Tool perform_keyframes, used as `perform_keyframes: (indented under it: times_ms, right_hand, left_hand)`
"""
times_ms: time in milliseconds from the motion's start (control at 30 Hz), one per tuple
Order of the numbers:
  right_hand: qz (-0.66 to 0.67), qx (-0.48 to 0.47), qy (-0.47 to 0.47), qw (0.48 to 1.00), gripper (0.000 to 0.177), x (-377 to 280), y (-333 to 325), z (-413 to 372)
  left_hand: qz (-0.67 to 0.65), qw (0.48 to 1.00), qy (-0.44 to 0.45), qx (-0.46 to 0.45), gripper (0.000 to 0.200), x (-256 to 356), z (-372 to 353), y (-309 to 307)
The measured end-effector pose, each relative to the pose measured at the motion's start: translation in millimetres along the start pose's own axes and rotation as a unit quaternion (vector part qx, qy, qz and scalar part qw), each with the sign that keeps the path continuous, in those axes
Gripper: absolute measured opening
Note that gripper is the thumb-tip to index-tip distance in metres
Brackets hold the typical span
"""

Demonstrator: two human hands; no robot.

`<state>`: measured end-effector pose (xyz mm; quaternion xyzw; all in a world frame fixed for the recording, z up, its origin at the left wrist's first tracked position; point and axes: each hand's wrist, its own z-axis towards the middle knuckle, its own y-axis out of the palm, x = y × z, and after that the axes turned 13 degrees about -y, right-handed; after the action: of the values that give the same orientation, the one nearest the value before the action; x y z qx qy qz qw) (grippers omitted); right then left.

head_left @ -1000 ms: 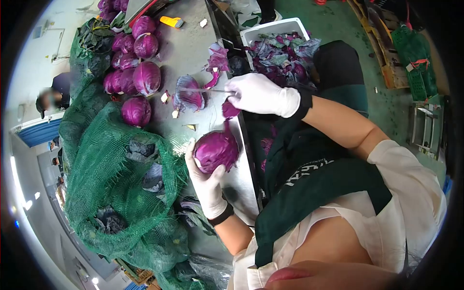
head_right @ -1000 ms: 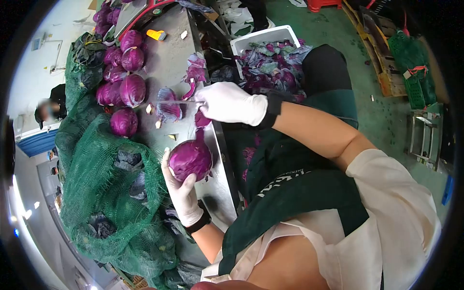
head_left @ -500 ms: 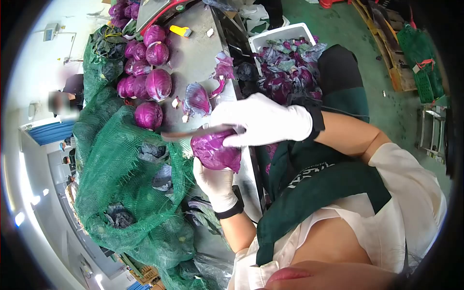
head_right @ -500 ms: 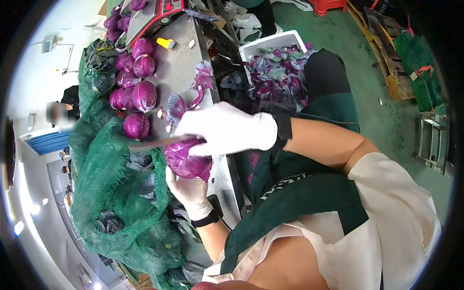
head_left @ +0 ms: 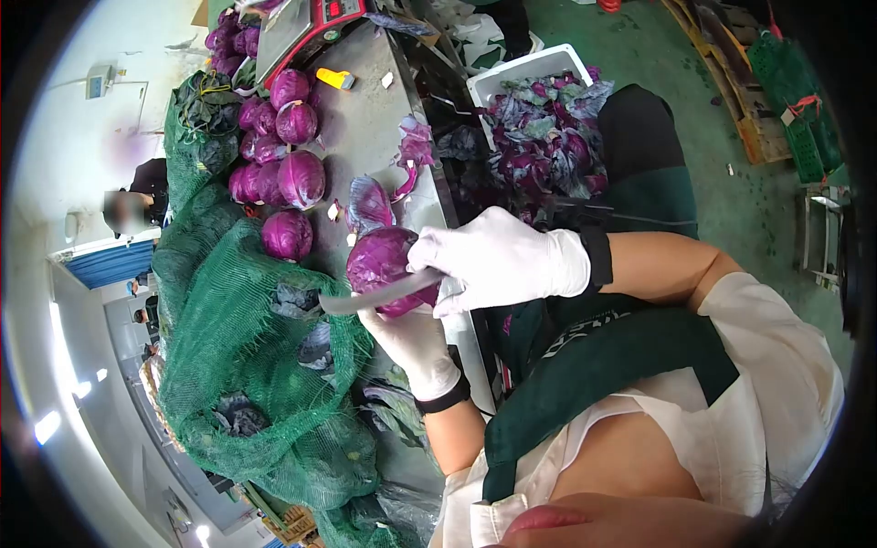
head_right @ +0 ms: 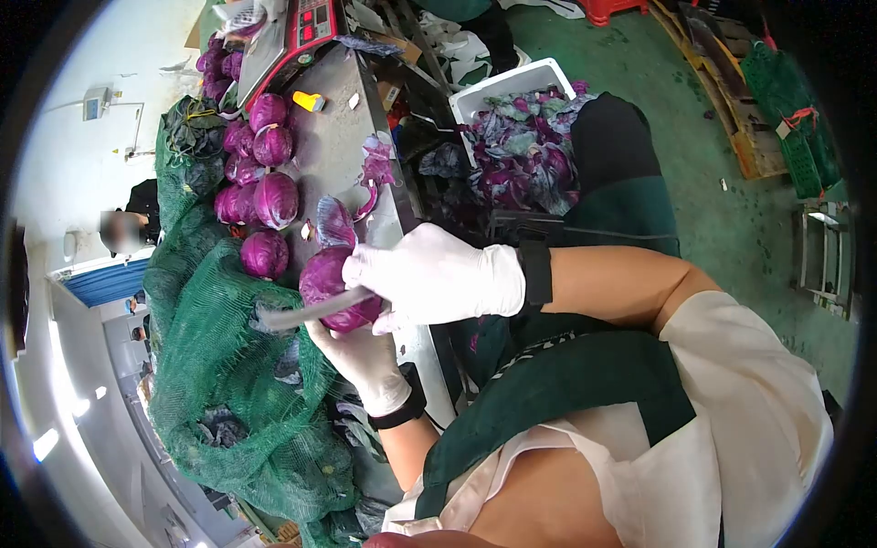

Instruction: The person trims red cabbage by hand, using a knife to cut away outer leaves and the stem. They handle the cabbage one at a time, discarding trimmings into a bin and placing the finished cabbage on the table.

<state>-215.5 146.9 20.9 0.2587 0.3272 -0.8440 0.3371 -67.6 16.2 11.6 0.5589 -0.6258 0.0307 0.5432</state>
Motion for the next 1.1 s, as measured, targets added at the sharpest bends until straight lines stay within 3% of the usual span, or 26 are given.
perform_keyframes:
  times_ms: [67,133,167,200,233,267,300,333,400,467,533,600,700,733,800,900,1000,1033,1067,1100]
  right_hand:
    - [-0.155,-0.033,-0.059,0.986,0.029,3,9,-2]
    - [-0.101,-0.006,-0.060,0.993,0.026,8,4,-1]
    - [-0.015,0.054,-0.018,0.998,0.023,9,0,0]
    - [0.073,0.112,0.026,0.991,0.020,11,-4,2]
    - [0.082,0.154,0.060,0.983,0.011,13,-10,7]
    - [0.132,0.162,0.091,0.974,0.013,25,-15,6]
    - [0.125,0.178,0.137,0.966,0.013,37,-26,6]
    - [0.113,0.194,0.187,0.956,0.013,48,-40,1]
    - [0.147,0.207,0.191,0.948,0.016,71,-48,-11]
    - [0.127,0.174,0.254,0.943,0.026,93,-58,-24]
    - [0.010,0.102,0.314,0.944,0.029,95,-71,-34]
    - [-0.140,0.089,0.299,0.940,0.038,103,-74,-50]
    - [-0.186,0.105,0.294,0.932,0.033,133,-67,-82]
    - [-0.198,0.102,0.294,0.930,0.033,147,-61,-93]
    - [-0.215,0.036,0.379,0.899,0.030,147,-56,-93]
    - [-0.238,0.026,0.330,0.913,0.028,159,-40,-106]
    - [-0.247,0.029,0.348,0.904,0.030,168,-35,-112]
    - [-0.247,0.031,0.339,0.907,0.031,171,-34,-114]
    - [-0.248,0.034,0.332,0.910,0.033,174,-34,-115]
    - [-0.235,0.021,0.351,0.906,0.035,177,-35,-115]
  left_hand:
    - [-0.011,1.000,0.000,-0.024,0.055,-1,-2,17]
    - [0.014,0.998,0.004,-0.054,0.059,-1,2,25]
    - [-0.095,0.976,-0.096,-0.170,0.065,3,1,14]
    - [-0.095,0.977,-0.094,-0.169,0.065,5,4,13]
    - [-0.155,0.954,-0.167,-0.194,0.066,7,7,15]
    - [-0.213,0.922,-0.236,-0.220,0.067,9,10,16]
    - [-0.311,0.885,-0.293,-0.184,0.068,7,12,10]
    - [-0.306,0.893,-0.271,-0.188,0.065,7,20,2]
    - [-0.358,0.861,-0.300,-0.203,0.059,11,20,13]
    - [-0.363,0.865,-0.289,-0.189,0.058,13,26,11]
    - [-0.366,0.870,-0.278,-0.178,0.058,18,35,10]
    - [-0.284,0.911,-0.224,-0.195,0.051,27,48,13]
    - [-0.279,0.914,-0.250,-0.155,0.069,59,82,14]
    - [-0.256,0.944,-0.187,-0.097,0.071,71,101,16]
    - [-0.256,0.948,-0.172,-0.080,0.072,95,129,28]
    - [-0.271,0.953,-0.087,-0.104,0.071,119,181,37]
    - [-0.272,0.953,0.010,-0.134,0.072,146,215,27]
    - [-0.308,0.933,-0.090,-0.164,0.075,157,208,19]
    - [-0.124,0.989,0.023,-0.077,0.083,155,208,15]
    - [0.044,0.992,0.020,-0.113,0.089,159,200,7]
